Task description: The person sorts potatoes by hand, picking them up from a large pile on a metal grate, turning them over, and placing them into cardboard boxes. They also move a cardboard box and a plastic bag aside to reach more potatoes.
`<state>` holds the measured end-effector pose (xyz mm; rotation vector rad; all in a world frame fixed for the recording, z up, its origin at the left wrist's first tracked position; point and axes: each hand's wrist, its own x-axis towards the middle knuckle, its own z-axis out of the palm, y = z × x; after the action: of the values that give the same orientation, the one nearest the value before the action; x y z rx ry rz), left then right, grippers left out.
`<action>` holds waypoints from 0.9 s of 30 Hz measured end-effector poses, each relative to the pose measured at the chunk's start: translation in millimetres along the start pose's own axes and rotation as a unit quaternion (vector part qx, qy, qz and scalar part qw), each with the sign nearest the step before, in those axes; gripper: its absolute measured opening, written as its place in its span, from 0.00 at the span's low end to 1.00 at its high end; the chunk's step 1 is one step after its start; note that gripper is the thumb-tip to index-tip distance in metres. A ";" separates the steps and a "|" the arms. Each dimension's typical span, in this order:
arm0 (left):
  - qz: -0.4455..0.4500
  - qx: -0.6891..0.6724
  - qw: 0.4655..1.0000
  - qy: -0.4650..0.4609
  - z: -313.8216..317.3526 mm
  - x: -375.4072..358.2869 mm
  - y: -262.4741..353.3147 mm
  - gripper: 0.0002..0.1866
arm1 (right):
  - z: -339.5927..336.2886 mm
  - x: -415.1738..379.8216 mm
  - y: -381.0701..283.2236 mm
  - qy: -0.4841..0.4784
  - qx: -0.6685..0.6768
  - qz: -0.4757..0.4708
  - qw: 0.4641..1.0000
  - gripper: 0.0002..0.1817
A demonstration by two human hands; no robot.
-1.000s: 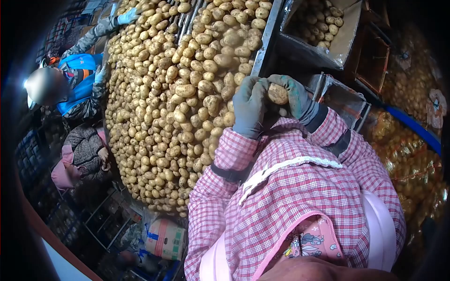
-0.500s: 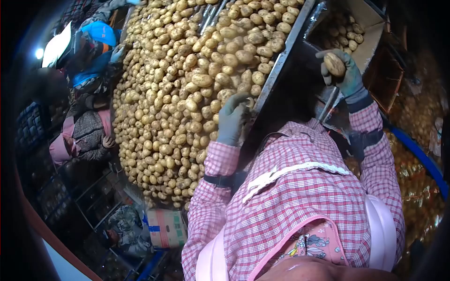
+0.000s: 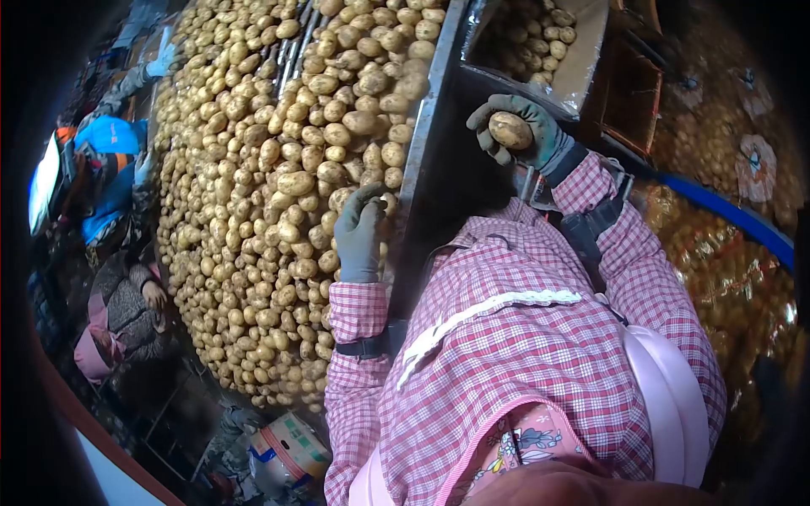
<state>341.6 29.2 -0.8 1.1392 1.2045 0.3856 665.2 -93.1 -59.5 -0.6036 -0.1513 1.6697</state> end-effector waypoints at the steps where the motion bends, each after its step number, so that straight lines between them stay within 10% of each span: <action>1: 0.020 0.028 0.999 -0.005 -4.3 3.4 -4.4 0.16 | -1.5 -5.9 1.8 -0.006 0.004 -0.019 1.000 0.17; 12: 0.017 0.072 0.997 -0.031 -17.8 13.2 -12.0 0.16 | 5.0 -24.0 -15.9 0.093 -0.110 0.059 0.988 0.20; 22: 0.066 0.095 0.984 0.139 -81.9 18.0 -18.9 0.14 | -120.4 5.8 -124.4 0.404 -0.334 -0.247 0.815 0.20; 27: 0.202 0.270 0.933 0.124 -36.6 28.1 -21.0 0.14 | -27.9 42.3 -69.9 0.192 -0.354 -0.173 0.899 0.24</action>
<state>313.6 59.1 -30.7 1.8747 1.3359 0.5395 736.8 -45.4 -66.1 -1.3554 -0.5590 1.0899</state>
